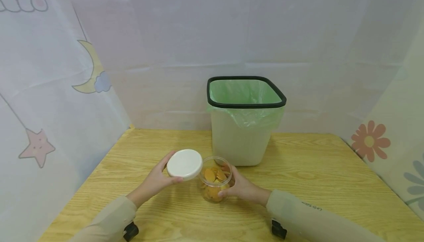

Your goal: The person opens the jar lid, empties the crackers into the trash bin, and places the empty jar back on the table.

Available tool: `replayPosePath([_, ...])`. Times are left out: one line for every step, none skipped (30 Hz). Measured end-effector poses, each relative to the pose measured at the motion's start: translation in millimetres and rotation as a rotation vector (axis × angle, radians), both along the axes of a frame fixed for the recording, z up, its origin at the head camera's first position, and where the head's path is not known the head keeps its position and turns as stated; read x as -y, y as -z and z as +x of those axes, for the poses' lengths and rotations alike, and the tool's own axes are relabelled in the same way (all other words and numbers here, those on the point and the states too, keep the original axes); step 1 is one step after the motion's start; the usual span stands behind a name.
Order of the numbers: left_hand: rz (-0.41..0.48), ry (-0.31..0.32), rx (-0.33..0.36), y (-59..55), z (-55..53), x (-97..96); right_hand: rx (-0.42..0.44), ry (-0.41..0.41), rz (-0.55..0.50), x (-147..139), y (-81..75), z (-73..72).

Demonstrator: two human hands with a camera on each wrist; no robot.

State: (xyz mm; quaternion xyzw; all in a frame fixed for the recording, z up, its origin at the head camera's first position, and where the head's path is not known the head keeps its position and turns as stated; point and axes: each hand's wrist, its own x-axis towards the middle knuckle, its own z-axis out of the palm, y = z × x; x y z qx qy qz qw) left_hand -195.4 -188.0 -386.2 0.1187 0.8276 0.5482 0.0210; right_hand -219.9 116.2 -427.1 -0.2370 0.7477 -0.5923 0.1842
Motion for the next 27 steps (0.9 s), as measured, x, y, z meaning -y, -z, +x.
replayPosePath([0.000, -0.001, 0.000, 0.0, 0.2, 0.2, 0.001, 0.000, 0.000, 0, 0.1, -0.1])
replayPosePath([-0.001, -0.004, -0.001, 0.0, 0.4, 0.4, 0.000, 0.001, 0.001, 0, 0.3, -0.3])
replayPosePath([-0.003, -0.006, 0.000, -0.1, 0.7, 0.7, 0.001, 0.000, 0.002, 0, 0.5, -0.4])
replayPosePath([-0.008, -0.008, 0.000, -0.3, 1.1, 1.1, 0.002, 0.000, 0.002, 0, 0.6, -0.6])
replayPosePath([-0.013, -0.012, 0.000, -0.6, 1.6, 1.5, 0.004, -0.002, 0.000, 0, 0.7, -0.7])
replayPosePath([-0.019, -0.016, -0.002, -0.8, 2.0, 2.1, 0.006, -0.004, -0.002, 0, 0.9, -0.9])
replayPosePath([-0.023, -0.018, -0.001, -1.0, 2.5, 2.8, 0.007, -0.006, -0.003, 0, 1.0, -1.0])
replayPosePath([-0.026, -0.020, 0.001, -1.2, 3.1, 3.4, 0.007, -0.008, -0.005, 0, 1.1, -1.2])
replayPosePath([-0.029, -0.021, 0.004, -1.2, 3.8, 4.2, 0.008, -0.010, -0.008, 0, 1.2, -1.2])
replayPosePath([-0.031, -0.024, 0.005, -1.1, 4.2, 4.9, 0.008, -0.011, -0.009, 0, 1.3, -1.3])
replayPosePath([-0.031, -0.026, 0.007, -0.8, 4.7, 5.6, 0.007, -0.012, -0.009, 0, 1.4, -1.4])
replayPosePath([-0.031, -0.028, 0.007, -0.5, 5.1, 6.2, 0.006, -0.012, -0.008, 0, 1.5, -1.5])
replayPosePath([-0.033, -0.029, 0.007, -0.2, 5.4, 6.8, 0.005, -0.013, -0.008, -1, 1.6, -1.5])
replayPosePath([-0.036, -0.030, 0.007, 0.1, 5.6, 7.3, 0.005, -0.012, -0.009, -1, 1.8, -1.5])
replayPosePath([-0.039, -0.031, 0.005, 0.4, 5.6, 7.8, 0.006, -0.012, -0.009, -1, 2.0, -1.5])
replayPosePath([-0.040, -0.031, 0.003, 0.6, 5.7, 8.3, 0.007, -0.013, -0.009, -1, 2.0, -1.4])
replayPosePath([-0.042, -0.031, 0.002, 0.7, 6.0, 8.7, 0.008, -0.013, -0.010, -1, 2.2, -1.4])
replayPosePath([-0.044, -0.030, -0.001, 0.8, 6.2, 9.1, 0.009, -0.013, -0.013, -1, 2.3, -1.4])
replayPosePath([-0.045, -0.030, -0.004, 0.9, 6.4, 9.5, 0.012, -0.014, -0.015, -1, 2.4, -1.5])
replayPosePath([-0.045, -0.029, -0.005, 0.9, 6.6, 9.8, 0.013, -0.014, -0.014, -1, 2.4, -1.5])
replayPosePath([-0.045, -0.030, -0.007, 1.0, 6.8, 10.2, 0.014, -0.015, -0.014, -1, 2.4, -1.5])
replayPosePath([-0.044, -0.029, -0.007, 1.0, 7.2, 10.6, 0.015, -0.016, -0.012, -1, 2.3, -1.5])
replayPosePath([-0.044, -0.030, -0.007, 1.0, 7.6, 11.1, 0.016, -0.018, -0.012, -1, 2.1, -1.5])
replayPosePath([-0.042, -0.030, -0.008, 1.1, 7.9, 11.6, 0.016, -0.021, -0.011, -2, 1.9, -1.3])
replayPosePath([-0.043, -0.032, -0.008, 1.1, 8.2, 12.1, 0.016, -0.021, -0.010, -2, 1.7, -1.2])
replayPosePath([-0.044, -0.033, -0.006, 1.2, 8.5, 12.7, 0.015, -0.023, -0.008, -2, 1.3, -1.0])
replayPosePath([-0.046, -0.036, -0.003, 1.2, 9.0, 13.2, 0.017, -0.025, -0.009, -2, 1.0, -0.8])
